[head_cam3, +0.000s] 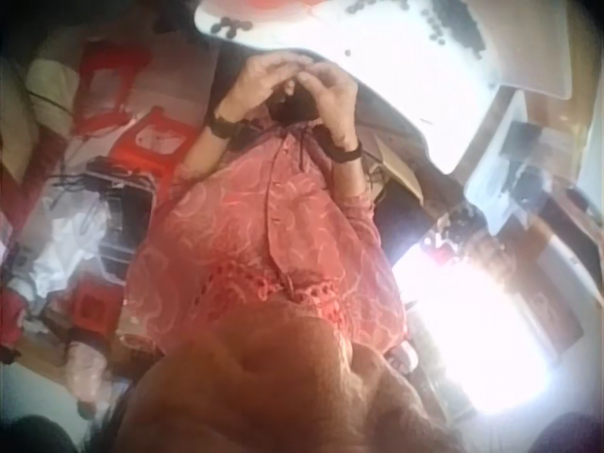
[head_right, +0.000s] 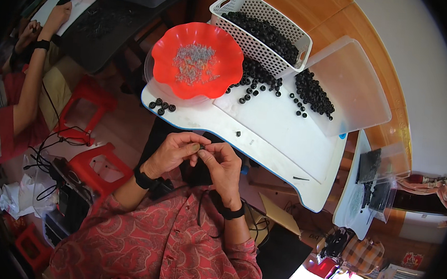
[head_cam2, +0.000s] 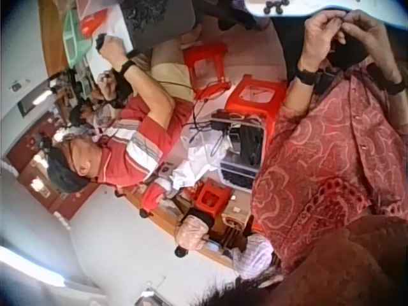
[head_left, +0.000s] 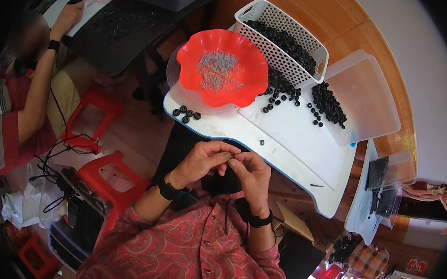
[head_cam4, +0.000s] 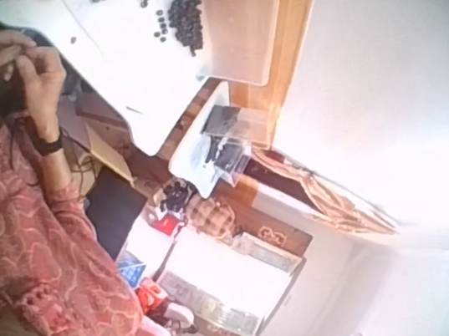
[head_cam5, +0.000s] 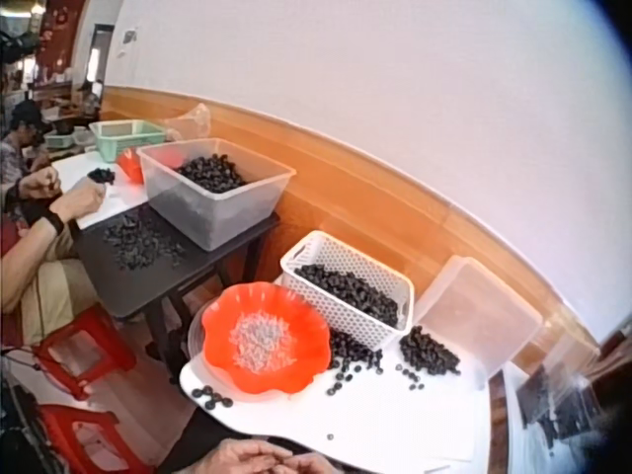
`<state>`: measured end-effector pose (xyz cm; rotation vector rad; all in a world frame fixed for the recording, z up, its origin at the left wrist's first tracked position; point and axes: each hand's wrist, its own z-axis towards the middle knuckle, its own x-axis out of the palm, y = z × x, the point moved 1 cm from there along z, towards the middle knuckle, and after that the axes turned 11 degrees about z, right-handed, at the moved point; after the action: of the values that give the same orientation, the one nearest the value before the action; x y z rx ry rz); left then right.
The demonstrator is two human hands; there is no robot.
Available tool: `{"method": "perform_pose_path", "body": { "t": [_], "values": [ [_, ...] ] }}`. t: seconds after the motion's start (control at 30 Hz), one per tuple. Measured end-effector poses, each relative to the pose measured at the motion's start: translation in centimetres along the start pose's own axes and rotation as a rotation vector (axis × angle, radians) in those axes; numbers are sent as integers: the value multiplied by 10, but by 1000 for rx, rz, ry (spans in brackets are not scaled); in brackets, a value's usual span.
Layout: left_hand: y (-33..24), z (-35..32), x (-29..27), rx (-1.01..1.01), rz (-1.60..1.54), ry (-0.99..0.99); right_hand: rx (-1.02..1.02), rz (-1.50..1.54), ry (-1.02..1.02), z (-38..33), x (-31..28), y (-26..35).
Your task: Assembling small black plastic components by hand in a manufacturing environment.
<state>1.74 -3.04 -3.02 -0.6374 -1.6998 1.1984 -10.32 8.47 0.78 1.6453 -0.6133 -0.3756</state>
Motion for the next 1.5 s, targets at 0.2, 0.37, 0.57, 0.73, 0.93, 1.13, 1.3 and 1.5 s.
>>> {"method": "perform_pose_path", "body": {
  "t": [0.2, 0.37, 0.57, 0.73, 0.93, 1.13, 1.3, 1.5],
  "values": [
    [12, 5, 5, -23, -393, 40, 59, 128, -23, -1, -4, 8],
    [14, 6, 8, -34, -428, 61, 12, 114, -35, -2, -6, 2],
    [13, 6, 11, -53, -212, -10, -15, 0, -68, 0, -9, -3],
    [18, 7, 8, -103, -321, -20, -204, -309, -217, 11, -21, 3],
    [17, 7, 8, -110, -331, -27, -556, -931, -340, 41, -39, 0],
    [16, 6, 8, -114, -331, -48, -517, -1084, -255, 47, -50, -12],
    [15, 8, 11, -116, -323, -47, -513, -1097, -228, 44, -49, -10],
    [16, 10, 12, -106, -327, -33, -494, -1116, -224, 41, -51, -7]
  ]
}}
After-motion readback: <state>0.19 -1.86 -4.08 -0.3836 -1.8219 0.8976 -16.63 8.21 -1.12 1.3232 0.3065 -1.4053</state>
